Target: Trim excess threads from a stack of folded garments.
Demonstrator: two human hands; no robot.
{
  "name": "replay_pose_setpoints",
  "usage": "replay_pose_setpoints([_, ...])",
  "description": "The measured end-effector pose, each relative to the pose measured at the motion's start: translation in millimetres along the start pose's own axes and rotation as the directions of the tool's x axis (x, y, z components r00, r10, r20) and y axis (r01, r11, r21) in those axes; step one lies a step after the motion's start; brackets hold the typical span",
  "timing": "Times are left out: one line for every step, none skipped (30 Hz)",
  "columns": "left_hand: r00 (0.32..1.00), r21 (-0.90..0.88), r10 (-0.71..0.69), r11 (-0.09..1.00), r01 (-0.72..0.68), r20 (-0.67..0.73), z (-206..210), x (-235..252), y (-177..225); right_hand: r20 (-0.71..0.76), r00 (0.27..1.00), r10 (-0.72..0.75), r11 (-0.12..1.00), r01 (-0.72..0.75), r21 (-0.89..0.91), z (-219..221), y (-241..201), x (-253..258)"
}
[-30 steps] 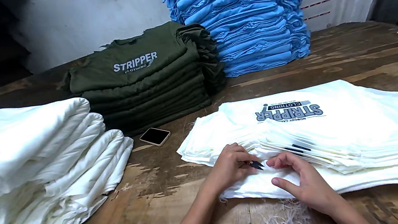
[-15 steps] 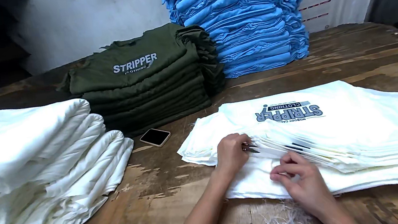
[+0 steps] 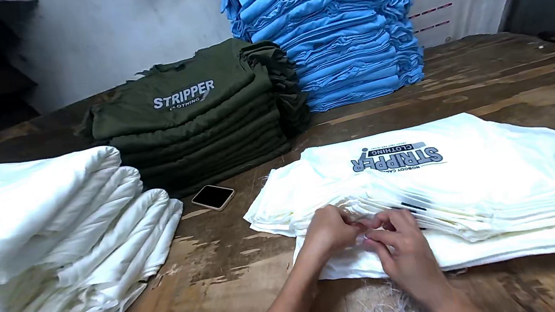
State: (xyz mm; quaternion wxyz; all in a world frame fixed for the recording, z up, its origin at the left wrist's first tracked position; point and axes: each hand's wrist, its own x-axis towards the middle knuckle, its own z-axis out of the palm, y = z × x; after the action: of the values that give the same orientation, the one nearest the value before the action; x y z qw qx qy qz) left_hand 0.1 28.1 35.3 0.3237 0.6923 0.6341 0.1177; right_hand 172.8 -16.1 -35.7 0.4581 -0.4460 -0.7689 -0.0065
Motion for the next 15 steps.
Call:
replay_pose_setpoints([0.999,-0.054,0.026,0.998,-0.024,0.035,4,2,-2,-0.027,0.999,-0.021,0.999,0.022,0.047,1,1,-1])
replay_pose_setpoints([0.998,-0.119,0.055,0.992,-0.051,0.029,8,5,-6,-0.015,1.000,-0.001,0.997,0.002,0.071,1,1,-1])
replay_pose_setpoints([0.997,-0.190,0.082,0.978,-0.082,-0.008,12,8,-10,0.015,0.998,0.054,0.996,-0.055,0.072,0,0,-1])
replay_pose_setpoints([0.994,-0.268,0.098,0.957,-0.108,-0.051,16,9,-12,0.035,0.992,0.124,0.989,-0.127,0.072,-3,0,0])
replay_pose_setpoints([0.990,-0.336,0.103,0.933,-0.128,-0.091,19,10,-14,0.049,0.979,0.196,0.977,-0.199,0.073,-5,0,2])
replay_pose_setpoints([0.987,-0.388,0.105,0.910,-0.143,-0.119,21,10,-14,0.055,0.965,0.256,0.963,-0.260,0.073,-7,0,5])
replay_pose_setpoints([0.985,-0.420,0.105,0.895,-0.153,-0.134,22,9,-15,0.066,0.952,0.298,0.950,-0.303,0.077,-8,-1,7])
replay_pose_setpoints([0.984,-0.437,0.107,0.885,-0.160,-0.143,23,8,-16,0.093,0.943,0.321,0.942,-0.328,0.078,-8,-1,9])
replay_pose_setpoints([0.983,-0.446,0.111,0.879,-0.167,-0.148,25,8,-17,0.132,0.934,0.331,0.937,-0.342,0.069,-8,-2,10])
replay_pose_setpoints([0.982,-0.448,0.118,0.877,-0.172,-0.147,26,8,-19,0.159,0.928,0.336,0.937,-0.347,0.044,-6,-2,11])
replay_pose_setpoints([0.982,-0.445,0.125,0.878,-0.177,-0.143,26,7,-20,0.151,0.929,0.339,0.938,-0.346,0.026,-5,-3,11])
replay_pose_setpoints([0.981,-0.441,0.133,0.879,-0.181,-0.138,26,7,-21,0.130,0.929,0.347,0.937,-0.350,0.006,-5,-4,11])
replay_pose_setpoints([0.980,-0.435,0.142,0.881,-0.188,-0.136,26,6,-22,0.116,0.927,0.356,0.934,-0.356,-0.022,-7,-5,11])
replay_pose_setpoints([0.979,-0.413,0.150,0.890,-0.194,-0.137,24,4,-21,0.114,0.922,0.370,0.929,-0.365,-0.059,-9,-8,11])
replay_pose_setpoints([0.979,-0.370,0.148,0.909,-0.191,-0.143,22,0,-19,0.113,0.918,0.380,0.924,-0.370,-0.099,-11,-12,11])
